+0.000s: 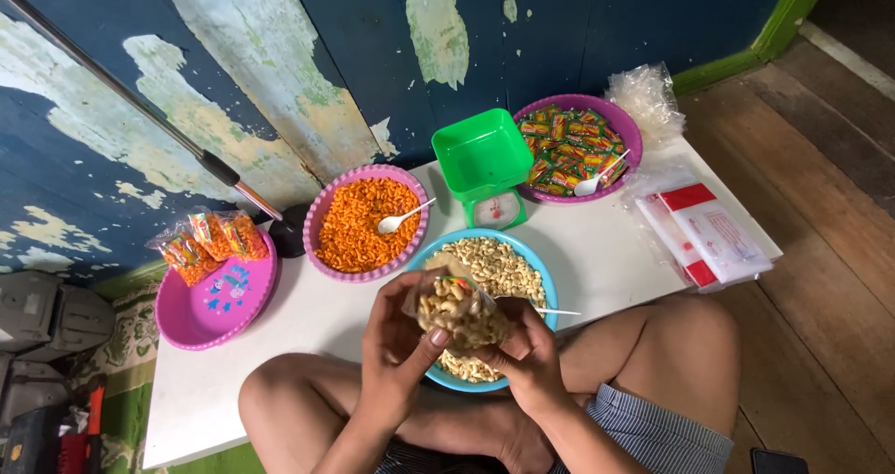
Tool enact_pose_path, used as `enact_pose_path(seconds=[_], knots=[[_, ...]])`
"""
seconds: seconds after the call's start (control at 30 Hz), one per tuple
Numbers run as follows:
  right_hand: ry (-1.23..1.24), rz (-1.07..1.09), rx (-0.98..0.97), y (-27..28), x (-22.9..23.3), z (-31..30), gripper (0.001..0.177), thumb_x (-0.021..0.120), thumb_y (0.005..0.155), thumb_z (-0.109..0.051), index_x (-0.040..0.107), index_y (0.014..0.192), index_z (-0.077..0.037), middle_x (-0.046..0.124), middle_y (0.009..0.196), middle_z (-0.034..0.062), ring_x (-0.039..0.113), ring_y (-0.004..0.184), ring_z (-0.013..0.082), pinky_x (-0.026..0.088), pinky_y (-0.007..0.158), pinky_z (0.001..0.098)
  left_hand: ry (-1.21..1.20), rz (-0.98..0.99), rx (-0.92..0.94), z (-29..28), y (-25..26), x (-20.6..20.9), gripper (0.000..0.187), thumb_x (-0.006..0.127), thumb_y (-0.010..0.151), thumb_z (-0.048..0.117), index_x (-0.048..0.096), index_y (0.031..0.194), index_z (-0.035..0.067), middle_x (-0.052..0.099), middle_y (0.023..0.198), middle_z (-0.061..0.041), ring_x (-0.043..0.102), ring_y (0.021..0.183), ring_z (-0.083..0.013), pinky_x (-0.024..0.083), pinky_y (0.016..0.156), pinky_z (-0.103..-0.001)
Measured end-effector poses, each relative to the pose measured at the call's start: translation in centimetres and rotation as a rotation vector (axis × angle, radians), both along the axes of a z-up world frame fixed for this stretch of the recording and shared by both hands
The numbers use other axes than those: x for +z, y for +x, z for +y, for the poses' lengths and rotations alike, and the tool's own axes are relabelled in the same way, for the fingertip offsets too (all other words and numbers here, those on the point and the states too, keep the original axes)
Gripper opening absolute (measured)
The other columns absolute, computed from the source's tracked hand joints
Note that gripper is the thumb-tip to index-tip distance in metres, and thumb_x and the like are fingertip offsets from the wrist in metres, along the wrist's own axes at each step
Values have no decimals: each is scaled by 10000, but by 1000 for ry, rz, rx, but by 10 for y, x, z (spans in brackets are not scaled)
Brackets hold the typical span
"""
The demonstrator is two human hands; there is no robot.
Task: Packing puffed rice snacks and small packets into plastic bags using a spoon.
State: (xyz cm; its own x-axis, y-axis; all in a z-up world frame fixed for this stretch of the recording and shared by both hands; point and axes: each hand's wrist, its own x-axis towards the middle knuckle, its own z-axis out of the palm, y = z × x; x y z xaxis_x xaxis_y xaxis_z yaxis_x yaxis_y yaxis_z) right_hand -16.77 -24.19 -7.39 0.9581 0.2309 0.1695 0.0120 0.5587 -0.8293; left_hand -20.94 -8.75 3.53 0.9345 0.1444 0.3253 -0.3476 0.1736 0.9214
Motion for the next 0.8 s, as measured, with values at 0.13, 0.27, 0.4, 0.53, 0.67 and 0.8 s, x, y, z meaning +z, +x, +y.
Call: enact_pose_path(seconds=[0.13,0.27,0.4,0.53,0.67,0.8], knots=[[67,10,-1,2,-5,1,568,897,739,-116,595,1210,-17,681,1135,111,652,1060,232,564,880,349,89,0,95,8,-6,-7,331,716,941,109,568,1227,31,586,1400,-209,543,1400,-338,480,1156,-478],[36,-21,13,0,-2,2,574,905,741,-160,602,1208,-22,660,1146,96,635,1090,227,552,908,338,200,-34,222,9,-5,-7,104,705,946,93,691,1016,17,688,1168,-179,668,1168,-276,589,961,-380],[37,-94,97,2,8,2,638,870,789,-187,545,1303,7,655,1286,162,597,1244,271,478,1034,371,188,-29,265,4,-6,6,45,701,933,31,721,958,0,696,1085,-170,711,1100,-281,611,917,-357],[91,-150,83,9,22,-2,792,851,852,-331,468,1423,61,569,1459,244,548,1373,356,435,1188,469,161,-15,305,3,-7,6,65,711,924,37,715,963,-14,708,1041,-170,745,1038,-288,594,959,-357],[-121,-316,-24,15,50,-4,331,714,946,-175,658,1215,9,688,1210,146,651,1180,274,521,1047,386,138,43,322,4,-6,-2,77,725,915,33,722,983,-3,720,1058,-147,717,1057,-246,576,944,-323],[-174,-432,-108,20,47,-7,293,724,936,-139,668,1162,38,699,1172,167,653,1132,295,548,1017,406,69,24,315,2,-5,3,77,708,921,4,710,992,-24,729,1027,-174,737,1027,-274,601,933,-333]])
